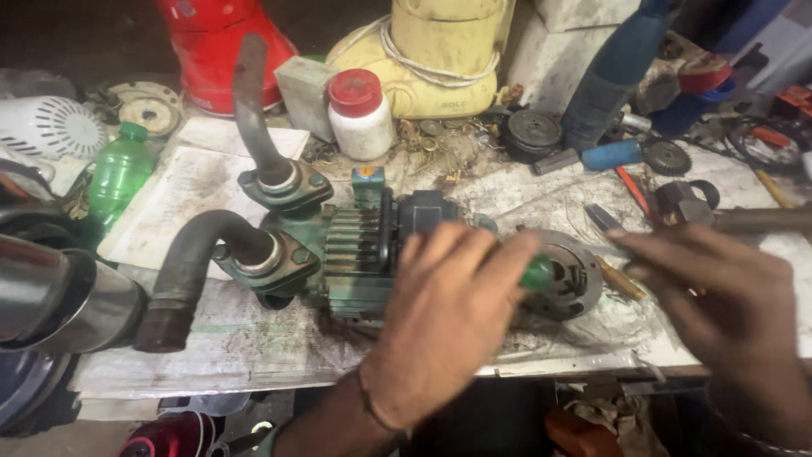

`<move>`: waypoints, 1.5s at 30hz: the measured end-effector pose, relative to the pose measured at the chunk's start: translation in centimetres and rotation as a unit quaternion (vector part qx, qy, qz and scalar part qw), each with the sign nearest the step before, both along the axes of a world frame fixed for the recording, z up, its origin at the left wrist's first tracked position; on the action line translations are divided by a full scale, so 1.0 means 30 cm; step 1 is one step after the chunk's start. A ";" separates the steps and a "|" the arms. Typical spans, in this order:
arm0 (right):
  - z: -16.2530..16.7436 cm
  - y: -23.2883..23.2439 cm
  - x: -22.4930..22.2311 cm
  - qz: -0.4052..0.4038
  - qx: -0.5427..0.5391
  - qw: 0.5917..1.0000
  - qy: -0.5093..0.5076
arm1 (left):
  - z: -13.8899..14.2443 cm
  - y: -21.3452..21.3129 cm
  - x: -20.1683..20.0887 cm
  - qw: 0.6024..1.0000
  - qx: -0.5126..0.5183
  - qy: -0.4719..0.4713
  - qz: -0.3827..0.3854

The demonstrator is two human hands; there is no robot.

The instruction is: The person works on a green electric motor pump at a cluttered workbench. They hold the motor and tap its shaft with a hammer, pick up and fit fan blades and a metal flange plate, use pliers and a screwdriver on the motor parts, and press components together by hand.

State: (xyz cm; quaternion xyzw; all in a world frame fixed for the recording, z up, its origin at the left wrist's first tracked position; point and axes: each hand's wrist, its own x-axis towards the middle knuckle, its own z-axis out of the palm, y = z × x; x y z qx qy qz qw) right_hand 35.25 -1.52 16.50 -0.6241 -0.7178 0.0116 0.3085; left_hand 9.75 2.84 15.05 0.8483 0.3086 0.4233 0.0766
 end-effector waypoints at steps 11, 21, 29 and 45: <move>0.047 -0.006 -0.054 0.102 0.124 0.970 -0.184 | 0.029 0.017 -0.043 0.999 -0.004 0.035 0.008; 0.015 0.008 -0.084 0.138 0.063 0.985 -0.080 | 0.036 0.003 0.040 0.978 0.167 0.112 0.047; -0.052 0.033 0.049 0.073 0.007 0.990 -0.121 | 0.029 0.038 -0.013 0.974 0.191 0.098 0.076; -0.032 0.088 -0.050 0.148 -0.034 0.988 0.011 | 0.036 0.059 0.019 0.961 0.246 0.095 0.085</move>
